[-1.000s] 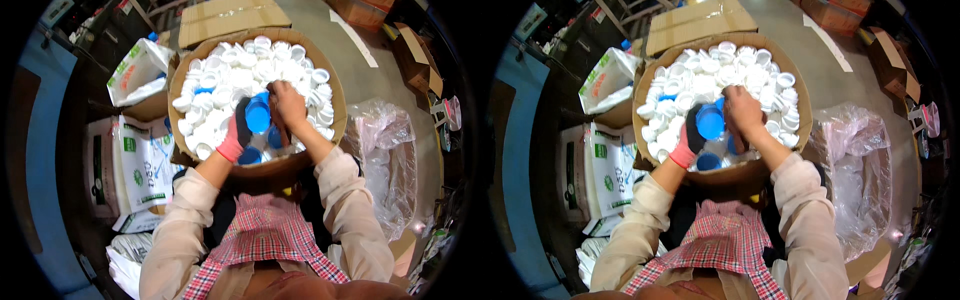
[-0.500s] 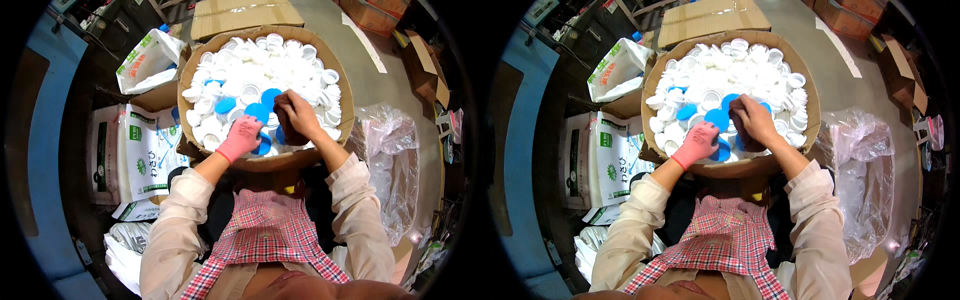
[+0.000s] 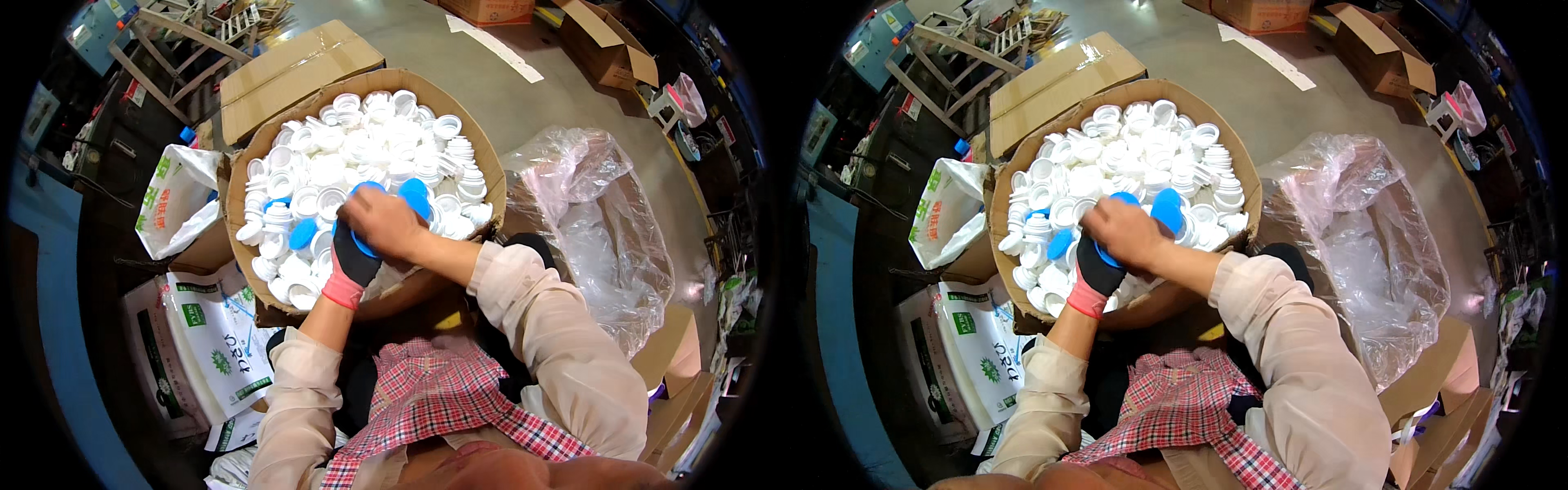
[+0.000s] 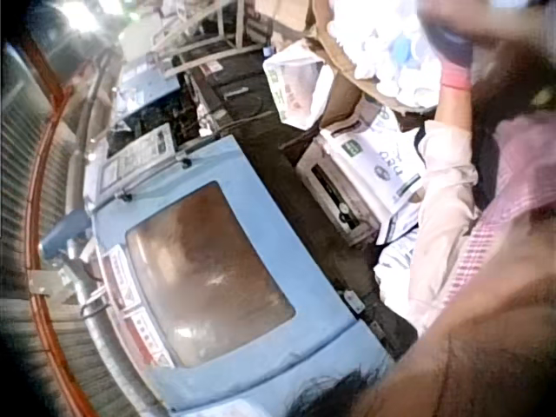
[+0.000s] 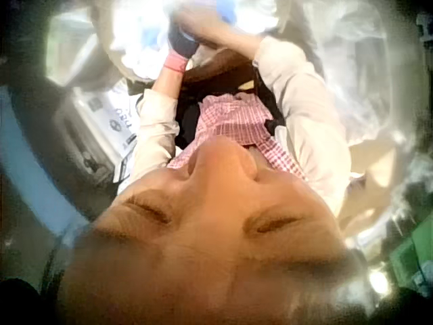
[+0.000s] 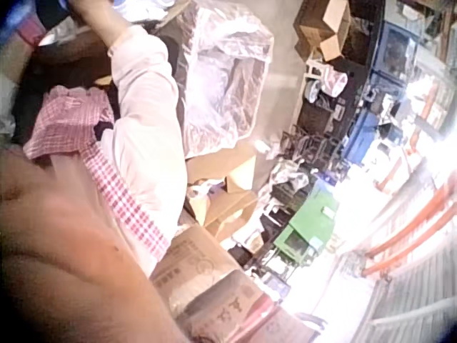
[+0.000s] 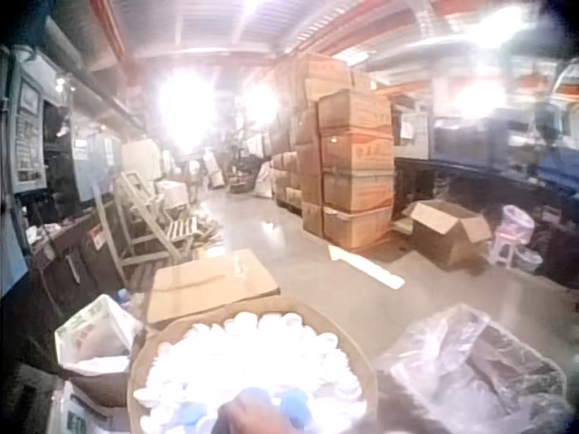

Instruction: The person removes white plastic caps from a machine and places them into a cardboard box. They then pick up blue plastic caps and attach them to the white caps, stacking the assembled units in the box.

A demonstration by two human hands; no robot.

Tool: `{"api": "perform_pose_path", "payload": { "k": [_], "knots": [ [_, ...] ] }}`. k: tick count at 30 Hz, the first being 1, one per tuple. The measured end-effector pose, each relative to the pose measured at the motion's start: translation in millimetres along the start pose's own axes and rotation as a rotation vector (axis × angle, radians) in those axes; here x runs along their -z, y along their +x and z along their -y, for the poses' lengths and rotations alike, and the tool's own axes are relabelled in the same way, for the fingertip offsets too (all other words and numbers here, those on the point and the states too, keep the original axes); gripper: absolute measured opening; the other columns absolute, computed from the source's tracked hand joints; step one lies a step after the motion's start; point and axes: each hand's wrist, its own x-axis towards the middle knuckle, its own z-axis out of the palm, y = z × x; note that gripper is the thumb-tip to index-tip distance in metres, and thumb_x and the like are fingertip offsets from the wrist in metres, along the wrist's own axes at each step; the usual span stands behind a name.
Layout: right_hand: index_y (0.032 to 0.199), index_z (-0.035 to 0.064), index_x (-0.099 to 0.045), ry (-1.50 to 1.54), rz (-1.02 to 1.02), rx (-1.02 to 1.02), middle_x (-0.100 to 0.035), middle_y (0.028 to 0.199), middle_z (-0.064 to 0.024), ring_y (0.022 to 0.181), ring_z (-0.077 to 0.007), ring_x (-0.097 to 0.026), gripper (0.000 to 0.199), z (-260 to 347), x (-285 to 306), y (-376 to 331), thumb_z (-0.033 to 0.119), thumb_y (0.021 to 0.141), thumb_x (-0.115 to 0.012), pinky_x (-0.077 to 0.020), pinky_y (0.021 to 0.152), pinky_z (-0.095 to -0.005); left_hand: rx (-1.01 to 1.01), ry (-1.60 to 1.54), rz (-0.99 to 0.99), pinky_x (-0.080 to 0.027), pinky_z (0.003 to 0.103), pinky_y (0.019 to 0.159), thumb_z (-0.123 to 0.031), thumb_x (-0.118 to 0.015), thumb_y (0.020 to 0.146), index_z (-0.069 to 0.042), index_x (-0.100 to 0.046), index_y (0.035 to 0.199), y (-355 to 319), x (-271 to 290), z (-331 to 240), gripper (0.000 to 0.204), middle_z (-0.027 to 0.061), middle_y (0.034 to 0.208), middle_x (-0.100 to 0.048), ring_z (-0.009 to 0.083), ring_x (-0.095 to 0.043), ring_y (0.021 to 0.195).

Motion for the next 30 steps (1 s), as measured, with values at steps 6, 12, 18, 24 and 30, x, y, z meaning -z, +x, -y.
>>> {"api": "perform_pose_path", "payload": {
  "k": [6,12,18,24,30],
  "knots": [
    [0.099,0.0126,-0.056,-0.109,0.212,-0.239,-0.055,0.092,-0.0128,0.087,-0.0334,-0.057,0.021,-48,-29,-6,0.026,0.084,-0.062,-0.0479,0.066,-0.0446,0.316,-0.784,-0.251,-0.046,0.045,0.093,-0.028,-0.055,0.09,0.003,-0.042,0.126,-25,29,62,0.049,0.0198,0.122,-0.054,0.0306,-0.054,0.112],
    [0.126,0.0284,-0.054,-0.478,0.45,-0.353,-0.027,0.149,-0.0123,0.134,-0.0381,-0.03,0.046,-138,4,-32,0.022,0.081,-0.063,-0.0391,0.09,-0.063,0.518,-2.111,-0.159,-0.028,0.065,0.104,-0.045,-0.048,0.093,0.001,-0.04,0.127,-8,81,31,0.058,0.028,0.133,-0.042,0.0449,-0.038,0.127],
    [0.118,0.0219,-0.055,-0.563,0.315,-0.252,-0.052,0.108,-0.0121,0.106,-0.0333,-0.053,0.038,-191,7,-63,0.013,0.082,-0.052,-0.0419,0.08,-0.0508,0.729,-2.078,0.04,-0.033,0.06,0.102,-0.044,-0.049,0.093,-0.003,-0.048,0.123,1,65,26,0.051,0.0269,0.135,-0.042,0.0449,-0.041,0.125],
    [0.123,0.0057,-0.051,-0.1,-0.267,-0.784,-0.054,0.124,-0.017,0.099,-0.0287,-0.06,0.058,-222,125,-53,0.026,0.073,-0.074,-0.0476,0.085,-0.0371,0.77,-1.947,-0.007,-0.042,0.061,0.094,-0.044,-0.05,0.093,-0.005,-0.051,0.12,-1,69,15,0.048,0.0218,0.12,-0.055,0.0411,-0.052,0.114],
    [0.121,0.0155,-0.054,0.949,-0.516,-1.733,-0.044,0.128,-0.0178,0.102,-0.0475,-0.047,0.052,-331,164,-160,0.046,0.081,-0.066,-0.0455,0.081,-0.0613,0.683,-1.918,0.077,-0.042,0.058,0.094,-0.045,-0.047,0.094,-0.005,-0.05,0.123,4,52,18,0.05,0.0217,0.123,-0.053,0.0397,-0.051,0.115]
  ]
}}
